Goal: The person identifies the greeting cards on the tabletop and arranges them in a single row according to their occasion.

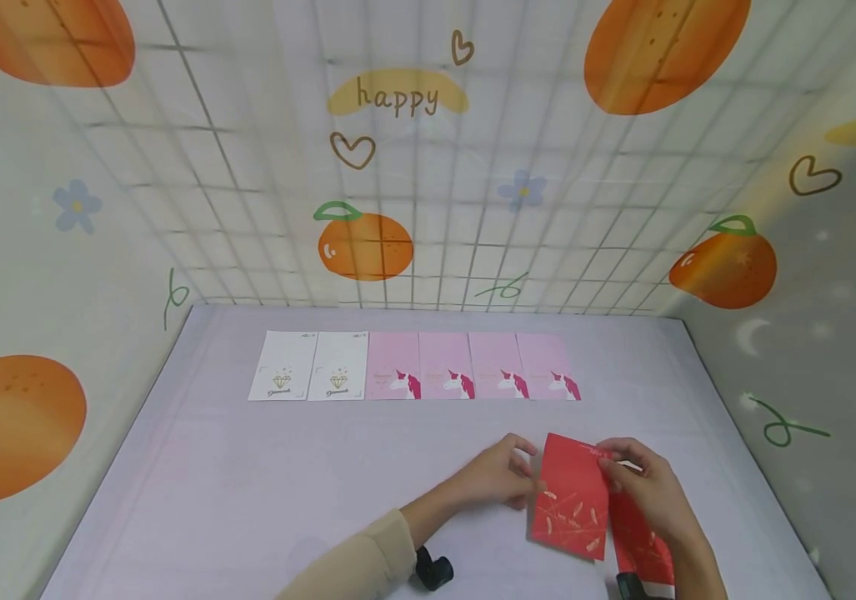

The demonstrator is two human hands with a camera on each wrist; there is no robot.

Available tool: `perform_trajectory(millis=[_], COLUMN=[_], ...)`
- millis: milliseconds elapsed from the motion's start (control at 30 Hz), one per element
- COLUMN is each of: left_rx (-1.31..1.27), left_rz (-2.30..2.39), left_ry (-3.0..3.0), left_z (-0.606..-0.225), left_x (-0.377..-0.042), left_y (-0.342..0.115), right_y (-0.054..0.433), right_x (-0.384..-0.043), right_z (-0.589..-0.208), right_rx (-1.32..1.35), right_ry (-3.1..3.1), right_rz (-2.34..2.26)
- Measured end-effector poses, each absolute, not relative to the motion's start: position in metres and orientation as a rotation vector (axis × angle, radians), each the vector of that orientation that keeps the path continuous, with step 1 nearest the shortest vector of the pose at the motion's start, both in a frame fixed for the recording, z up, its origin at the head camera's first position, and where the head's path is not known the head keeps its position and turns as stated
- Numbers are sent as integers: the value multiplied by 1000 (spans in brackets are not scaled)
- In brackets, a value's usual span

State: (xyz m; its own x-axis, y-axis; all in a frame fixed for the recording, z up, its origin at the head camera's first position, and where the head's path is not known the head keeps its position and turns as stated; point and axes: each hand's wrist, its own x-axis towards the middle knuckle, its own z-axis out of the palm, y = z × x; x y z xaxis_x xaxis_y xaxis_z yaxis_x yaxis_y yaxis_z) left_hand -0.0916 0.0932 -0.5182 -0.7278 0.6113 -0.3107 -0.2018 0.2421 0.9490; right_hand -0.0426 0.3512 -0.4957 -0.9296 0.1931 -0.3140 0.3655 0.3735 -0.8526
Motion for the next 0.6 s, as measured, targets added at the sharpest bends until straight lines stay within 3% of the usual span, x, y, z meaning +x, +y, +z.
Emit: perform_trajectory(millis=[600], left_rx=[328], left_rz=[1633], left_ry=[1611], left_z=[-516], left_x=[-84], left_y=[87], right_y=[347], right_x=[-44], right_z=[-494], right_rx=[483], right_ry=[2482], right_rz=[-1633])
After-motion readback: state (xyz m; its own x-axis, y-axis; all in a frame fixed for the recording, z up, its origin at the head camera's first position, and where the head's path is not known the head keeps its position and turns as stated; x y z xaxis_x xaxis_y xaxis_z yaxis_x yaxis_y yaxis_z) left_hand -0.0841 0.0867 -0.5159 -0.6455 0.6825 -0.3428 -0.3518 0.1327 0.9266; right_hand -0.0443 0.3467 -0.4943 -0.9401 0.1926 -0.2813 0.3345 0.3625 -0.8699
